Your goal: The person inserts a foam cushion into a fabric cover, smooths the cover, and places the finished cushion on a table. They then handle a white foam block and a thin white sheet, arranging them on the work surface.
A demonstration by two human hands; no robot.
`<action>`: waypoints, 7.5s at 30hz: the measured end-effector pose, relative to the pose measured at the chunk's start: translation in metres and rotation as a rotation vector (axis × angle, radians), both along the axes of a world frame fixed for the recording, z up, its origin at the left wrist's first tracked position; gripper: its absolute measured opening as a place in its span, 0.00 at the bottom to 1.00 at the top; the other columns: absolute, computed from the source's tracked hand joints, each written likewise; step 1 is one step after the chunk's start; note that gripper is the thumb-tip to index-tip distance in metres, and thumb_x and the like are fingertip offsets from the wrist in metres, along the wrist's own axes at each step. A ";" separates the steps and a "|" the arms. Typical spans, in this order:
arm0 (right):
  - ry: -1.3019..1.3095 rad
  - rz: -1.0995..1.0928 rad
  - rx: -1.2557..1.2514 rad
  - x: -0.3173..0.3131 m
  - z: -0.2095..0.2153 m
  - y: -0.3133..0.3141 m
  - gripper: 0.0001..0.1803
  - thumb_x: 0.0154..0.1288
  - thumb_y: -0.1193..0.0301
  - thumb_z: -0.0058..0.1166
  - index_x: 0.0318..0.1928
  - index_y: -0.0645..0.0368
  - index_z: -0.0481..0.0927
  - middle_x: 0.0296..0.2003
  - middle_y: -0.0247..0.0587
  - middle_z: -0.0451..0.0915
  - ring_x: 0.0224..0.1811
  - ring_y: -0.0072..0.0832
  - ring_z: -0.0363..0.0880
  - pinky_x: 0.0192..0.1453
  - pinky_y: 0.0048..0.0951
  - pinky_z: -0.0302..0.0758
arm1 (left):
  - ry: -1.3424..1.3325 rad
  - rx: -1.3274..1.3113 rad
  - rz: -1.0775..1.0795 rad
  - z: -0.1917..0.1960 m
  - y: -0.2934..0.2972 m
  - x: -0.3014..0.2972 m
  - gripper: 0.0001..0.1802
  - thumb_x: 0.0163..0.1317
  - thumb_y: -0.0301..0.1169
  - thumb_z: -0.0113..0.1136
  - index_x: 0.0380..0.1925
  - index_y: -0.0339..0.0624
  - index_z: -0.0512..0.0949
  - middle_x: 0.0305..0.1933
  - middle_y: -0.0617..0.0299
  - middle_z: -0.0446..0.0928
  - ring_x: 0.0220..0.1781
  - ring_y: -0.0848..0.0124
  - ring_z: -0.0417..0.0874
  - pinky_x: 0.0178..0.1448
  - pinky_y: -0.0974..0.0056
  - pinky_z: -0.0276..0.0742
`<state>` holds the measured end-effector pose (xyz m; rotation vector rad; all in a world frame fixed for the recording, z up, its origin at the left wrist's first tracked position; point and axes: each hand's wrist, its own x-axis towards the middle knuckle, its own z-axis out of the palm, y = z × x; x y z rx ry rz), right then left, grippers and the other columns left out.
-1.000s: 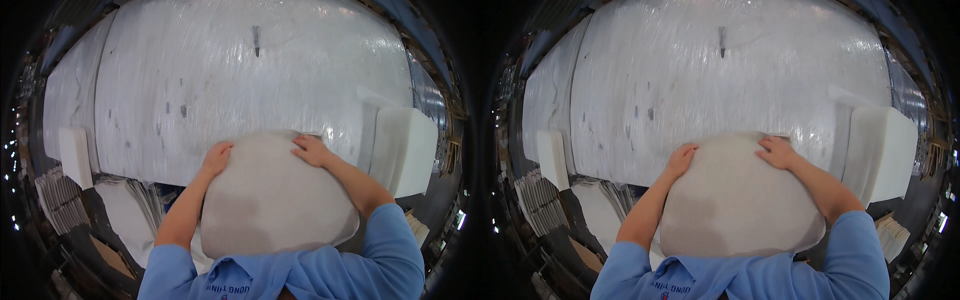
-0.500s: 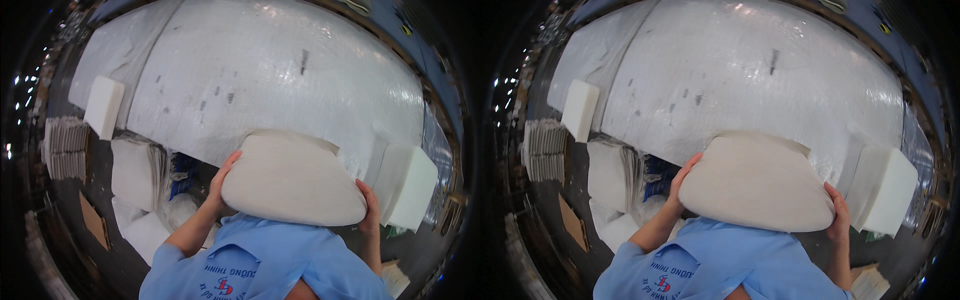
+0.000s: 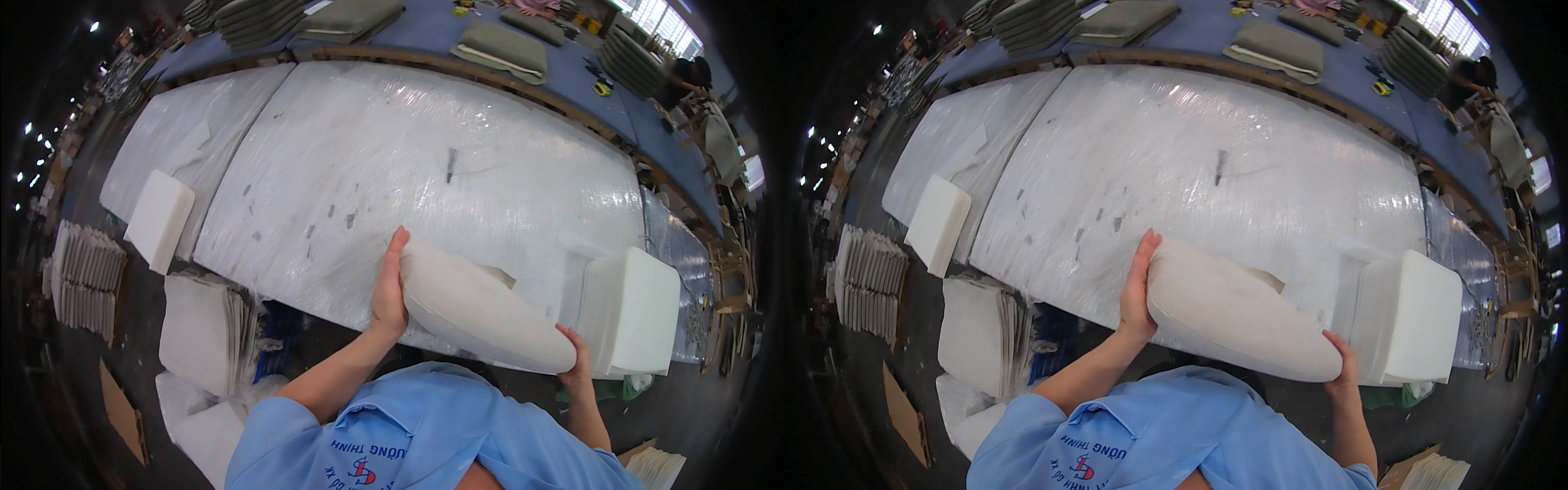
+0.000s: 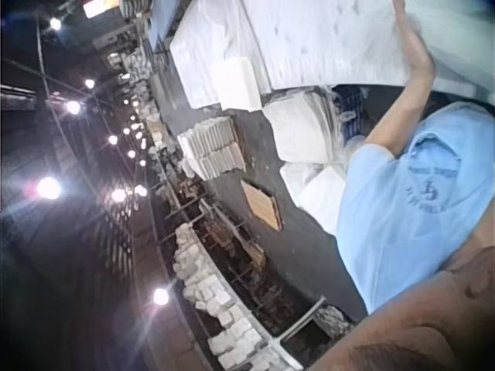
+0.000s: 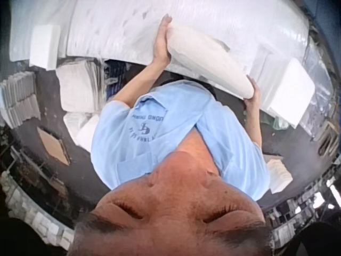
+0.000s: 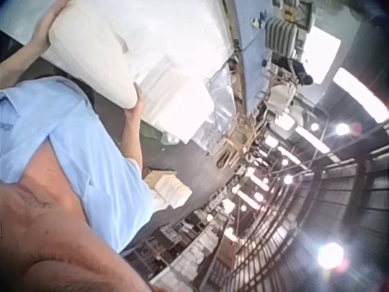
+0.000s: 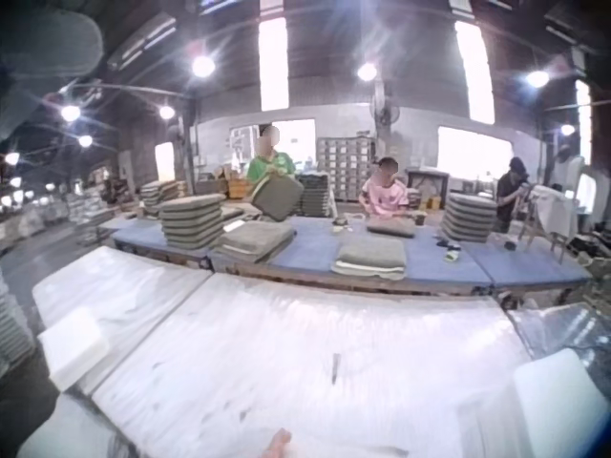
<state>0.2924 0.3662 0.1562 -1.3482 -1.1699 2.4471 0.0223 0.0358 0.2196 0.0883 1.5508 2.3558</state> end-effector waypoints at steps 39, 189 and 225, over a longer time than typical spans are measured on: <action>-0.130 0.368 -0.373 0.100 -0.107 0.019 0.36 0.82 0.45 0.33 0.72 0.61 0.69 0.67 0.48 0.75 0.68 0.41 0.76 0.70 0.45 0.74 | -0.121 -0.180 -0.266 0.002 0.169 -0.018 0.24 0.65 0.31 0.59 0.62 0.47 0.74 0.55 0.55 0.79 0.52 0.64 0.80 0.55 0.59 0.79; -0.551 0.623 0.969 -0.186 -0.190 -0.090 0.14 0.67 0.66 0.55 0.50 0.54 0.86 0.49 0.50 0.85 0.54 0.49 0.83 0.59 0.44 0.78 | 0.001 -1.501 -1.335 -0.183 0.029 -0.081 0.23 0.64 0.43 0.62 0.56 0.44 0.83 0.44 0.48 0.86 0.40 0.56 0.88 0.43 0.53 0.82; -0.429 0.535 1.220 -0.165 -0.209 -0.052 0.11 0.70 0.65 0.54 0.42 0.58 0.85 0.43 0.51 0.83 0.49 0.51 0.81 0.55 0.48 0.76 | 0.512 -1.502 -0.343 -0.231 -0.027 -0.056 0.13 0.69 0.41 0.58 0.35 0.46 0.84 0.38 0.53 0.79 0.42 0.50 0.81 0.46 0.48 0.78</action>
